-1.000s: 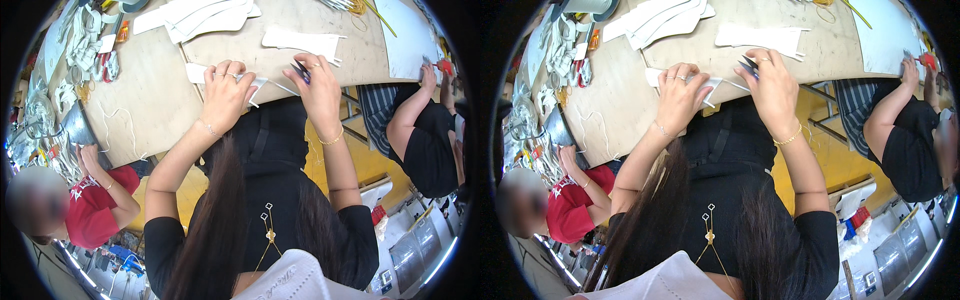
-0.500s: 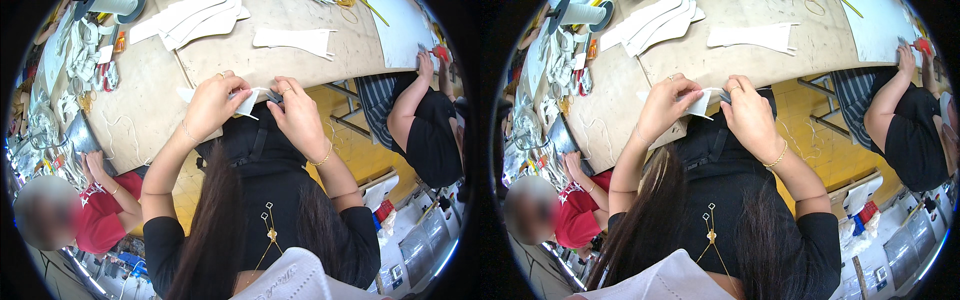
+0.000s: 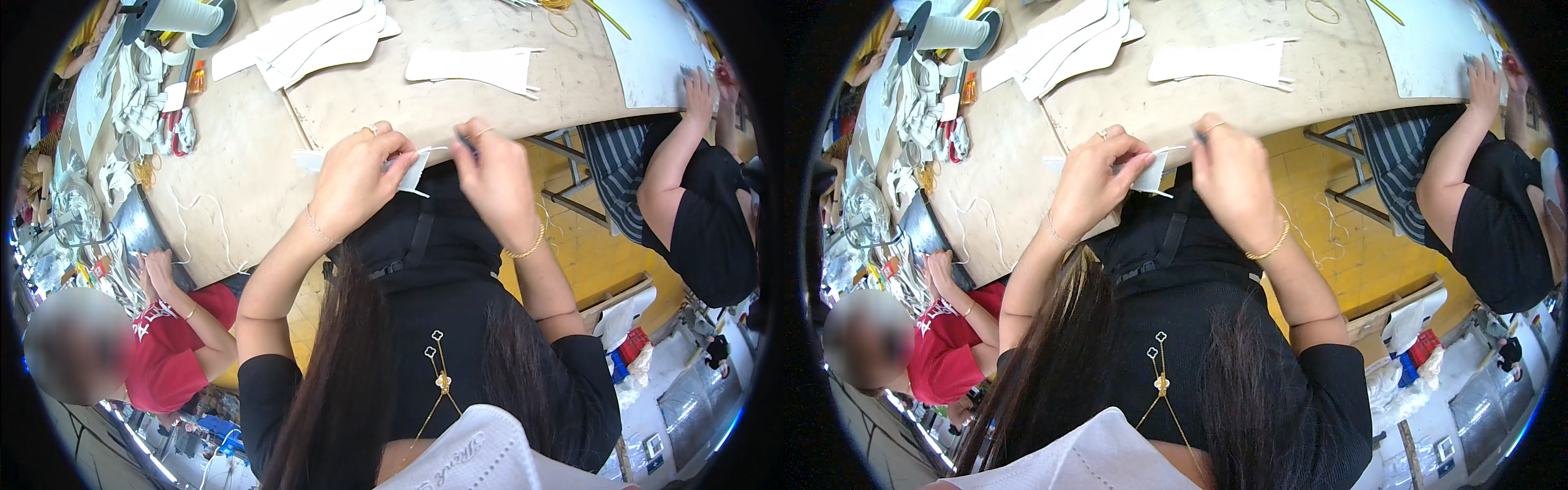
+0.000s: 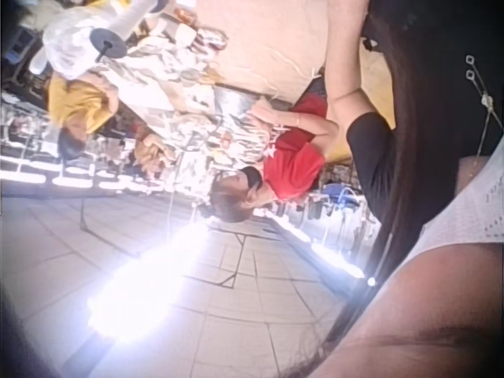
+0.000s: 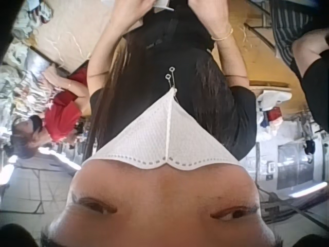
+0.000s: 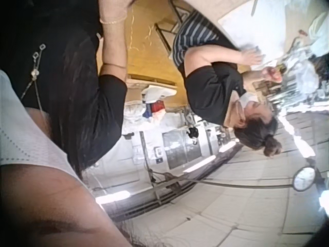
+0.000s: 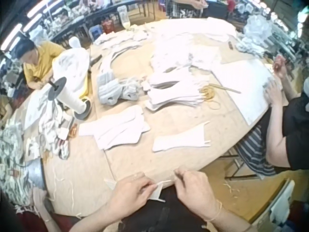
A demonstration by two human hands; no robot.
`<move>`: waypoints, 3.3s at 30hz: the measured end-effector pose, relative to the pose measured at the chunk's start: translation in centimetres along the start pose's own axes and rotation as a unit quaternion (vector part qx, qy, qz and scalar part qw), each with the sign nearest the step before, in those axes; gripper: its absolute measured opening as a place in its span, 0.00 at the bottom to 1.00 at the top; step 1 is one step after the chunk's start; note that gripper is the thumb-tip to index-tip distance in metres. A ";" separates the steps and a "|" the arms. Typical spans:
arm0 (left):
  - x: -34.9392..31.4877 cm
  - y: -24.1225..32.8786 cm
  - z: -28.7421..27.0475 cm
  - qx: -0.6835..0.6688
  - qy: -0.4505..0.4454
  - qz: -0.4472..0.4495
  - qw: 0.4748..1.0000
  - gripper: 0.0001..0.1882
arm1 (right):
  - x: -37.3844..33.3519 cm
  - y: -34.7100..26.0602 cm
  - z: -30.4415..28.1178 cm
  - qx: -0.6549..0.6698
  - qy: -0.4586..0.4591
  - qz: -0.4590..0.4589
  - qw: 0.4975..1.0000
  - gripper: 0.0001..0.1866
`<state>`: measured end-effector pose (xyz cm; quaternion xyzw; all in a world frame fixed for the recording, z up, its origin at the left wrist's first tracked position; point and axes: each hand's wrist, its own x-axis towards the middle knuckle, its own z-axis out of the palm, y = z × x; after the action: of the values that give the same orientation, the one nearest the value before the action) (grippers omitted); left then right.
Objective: The person hand-sews white fabric pieces, likely face masks, using a needle and thread. They repeatedly insert the needle, pull the thread through, and trim excess thread with scissors while working at a cluttered table.
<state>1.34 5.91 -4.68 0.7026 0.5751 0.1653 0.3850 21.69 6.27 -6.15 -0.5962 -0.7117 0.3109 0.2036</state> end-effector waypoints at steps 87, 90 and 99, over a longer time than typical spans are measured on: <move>8.8 -13.2 -9.8 0.323 0.197 -0.026 0.925 0.22 | 8.8 -3.3 0.6 0.173 -0.152 -0.252 0.940 0.08; 8.8 -11.7 -9.4 0.384 0.213 -0.018 0.898 0.15 | 11.0 -4.7 5.1 0.062 -0.148 -0.250 0.955 0.05; 4.1 -7.2 -13.6 -0.043 0.341 0.021 0.939 0.13 | 14.8 -4.5 8.3 0.142 -0.162 -0.246 0.945 0.09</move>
<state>-11.60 14.79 -2.03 0.5988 0.6496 0.4275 0.1917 9.90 18.58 -10.28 -0.3089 -0.8082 0.4411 0.2384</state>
